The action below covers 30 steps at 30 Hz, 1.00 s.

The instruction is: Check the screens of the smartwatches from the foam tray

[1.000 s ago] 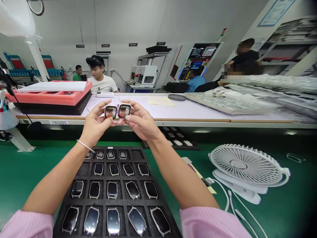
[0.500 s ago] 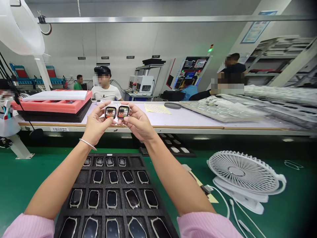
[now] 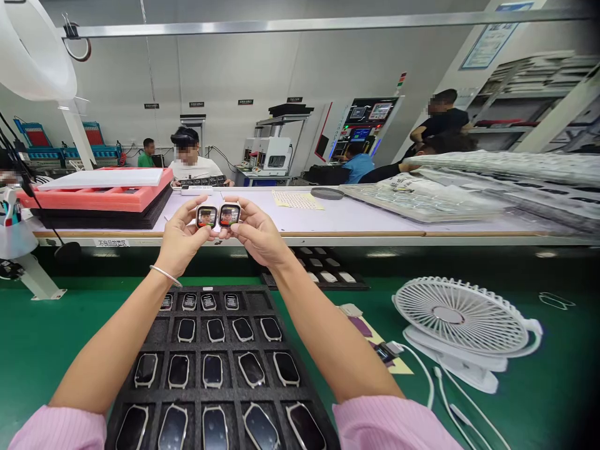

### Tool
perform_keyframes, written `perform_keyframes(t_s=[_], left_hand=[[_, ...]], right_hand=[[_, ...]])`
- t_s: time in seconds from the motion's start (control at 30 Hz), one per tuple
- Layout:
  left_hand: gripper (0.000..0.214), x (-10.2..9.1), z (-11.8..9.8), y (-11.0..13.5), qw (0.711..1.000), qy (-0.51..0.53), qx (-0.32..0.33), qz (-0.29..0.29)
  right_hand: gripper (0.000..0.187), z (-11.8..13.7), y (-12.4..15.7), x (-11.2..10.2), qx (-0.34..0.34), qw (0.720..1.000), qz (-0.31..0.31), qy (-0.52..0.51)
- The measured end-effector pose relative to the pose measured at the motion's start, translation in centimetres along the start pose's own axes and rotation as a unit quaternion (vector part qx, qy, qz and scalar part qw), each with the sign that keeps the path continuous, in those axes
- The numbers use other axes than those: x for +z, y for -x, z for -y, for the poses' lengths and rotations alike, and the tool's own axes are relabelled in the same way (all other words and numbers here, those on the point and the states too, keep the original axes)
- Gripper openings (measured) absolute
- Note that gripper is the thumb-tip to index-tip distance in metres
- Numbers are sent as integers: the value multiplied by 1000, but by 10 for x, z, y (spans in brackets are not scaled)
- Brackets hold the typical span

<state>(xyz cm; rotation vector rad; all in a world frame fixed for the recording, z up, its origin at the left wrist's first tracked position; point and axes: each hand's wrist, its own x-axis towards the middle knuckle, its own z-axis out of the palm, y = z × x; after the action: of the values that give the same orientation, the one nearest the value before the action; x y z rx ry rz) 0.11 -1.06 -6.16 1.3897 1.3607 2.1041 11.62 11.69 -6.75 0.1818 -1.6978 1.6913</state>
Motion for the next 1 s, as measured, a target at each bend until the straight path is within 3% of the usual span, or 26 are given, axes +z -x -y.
perform_keyframes(t_s=[0.37, 0.77, 1.0], left_hand=[[57, 3, 4, 8, 1000, 7, -10, -2], [54, -7, 35, 72, 991, 9, -131, 3], [54, -7, 49, 91, 987, 4, -162, -16]], right_hand=[[50, -5, 9, -1, 8, 1000, 2, -7], [47, -50, 79, 6, 83, 995, -12, -49], [46, -67, 98, 12, 110, 989, -41, -86]])
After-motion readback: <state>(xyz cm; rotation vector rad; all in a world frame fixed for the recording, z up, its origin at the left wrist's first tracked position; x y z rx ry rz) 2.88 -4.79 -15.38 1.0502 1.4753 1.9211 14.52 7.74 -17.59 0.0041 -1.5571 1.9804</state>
